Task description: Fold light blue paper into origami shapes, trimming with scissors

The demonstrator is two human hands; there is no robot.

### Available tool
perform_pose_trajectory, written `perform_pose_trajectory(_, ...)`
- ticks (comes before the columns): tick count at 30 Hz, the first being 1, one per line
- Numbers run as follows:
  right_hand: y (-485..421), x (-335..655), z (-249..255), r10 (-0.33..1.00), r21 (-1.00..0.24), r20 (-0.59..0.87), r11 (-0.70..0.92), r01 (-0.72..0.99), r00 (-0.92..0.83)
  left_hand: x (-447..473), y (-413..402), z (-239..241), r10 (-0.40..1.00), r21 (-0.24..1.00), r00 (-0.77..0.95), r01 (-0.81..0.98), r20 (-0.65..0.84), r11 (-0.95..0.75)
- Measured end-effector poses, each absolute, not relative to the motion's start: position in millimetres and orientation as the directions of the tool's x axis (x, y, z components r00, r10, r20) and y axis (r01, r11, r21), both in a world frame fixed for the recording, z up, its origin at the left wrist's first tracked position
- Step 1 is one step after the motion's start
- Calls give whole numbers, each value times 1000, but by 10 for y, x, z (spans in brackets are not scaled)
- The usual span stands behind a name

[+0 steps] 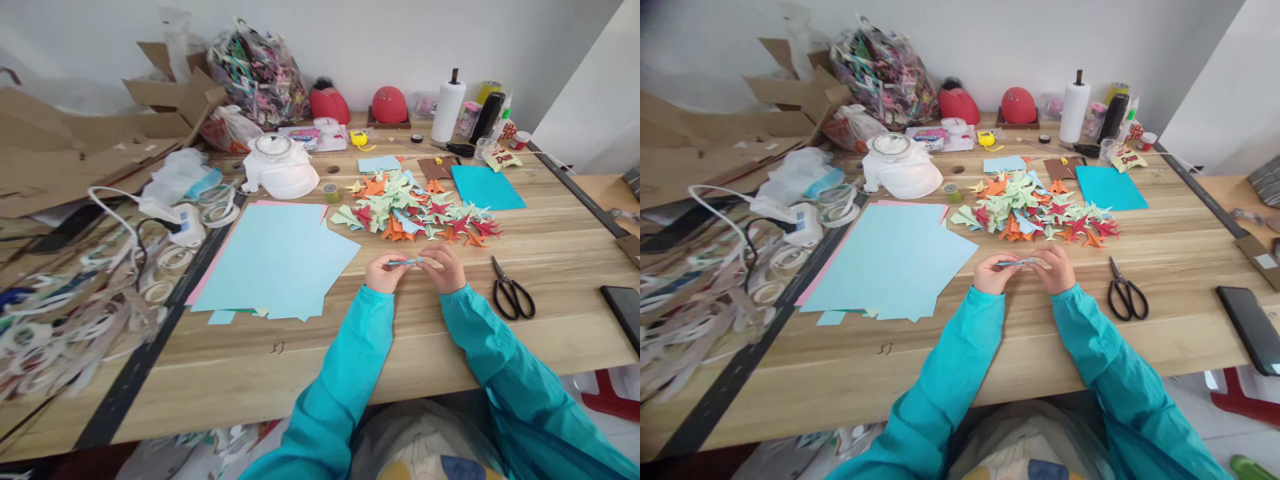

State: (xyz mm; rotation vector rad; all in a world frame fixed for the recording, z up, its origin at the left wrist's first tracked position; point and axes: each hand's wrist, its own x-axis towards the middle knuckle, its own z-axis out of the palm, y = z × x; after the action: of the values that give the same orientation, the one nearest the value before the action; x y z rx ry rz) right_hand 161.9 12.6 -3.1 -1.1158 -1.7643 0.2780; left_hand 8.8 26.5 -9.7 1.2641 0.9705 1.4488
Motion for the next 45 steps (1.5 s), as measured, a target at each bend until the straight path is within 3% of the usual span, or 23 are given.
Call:
perform_pose_trajectory(8, 146, 1630, -79, 771, -599, 628, 567, 566, -108, 124, 265, -147, 962, 953, -4, -138, 272, -270)
perform_pose_trajectory(13, 146, 1630, -82, 855, -743, 517, 428, 514, 35, 101, 273, -147, 985, 972, -29, -163, 169, -172)
perform_pose_trajectory(16, 163, 1622, -115, 922, -884, 370, 312, 348, 113, 86, 281, -130, 992, 969, -102, -231, 69, -91)
perform_pose_trajectory(19, 178, 1575, -176, 969, -979, 202, 194, 69, 140, 99, 285, -109, 986, 950, -163, -313, -42, -11)
perform_pose_trajectory(21, 177, 1521, -216, 993, -991, 77, 86, -101, 91, 125, 282, -101, 973, 936, -200, -350, -111, 35)
perform_pose_trajectory(24, 170, 1447, -248, 999, -973, -45, -41, -226, 11, 181, 267, -111, 957, 937, -245, -344, -155, 63)
perform_pose_trajectory(37, 217, 1547, -223, 986, -928, -73, -12, -373, 149, 315, 214, -257, 960, 972, -267, -193, 82, -137)
perform_pose_trajectory(45, 245, 1544, -247, 984, -921, -86, -20, -389, 155, 323, 184, -300, 882, 922, -273, 61, 384, -383)
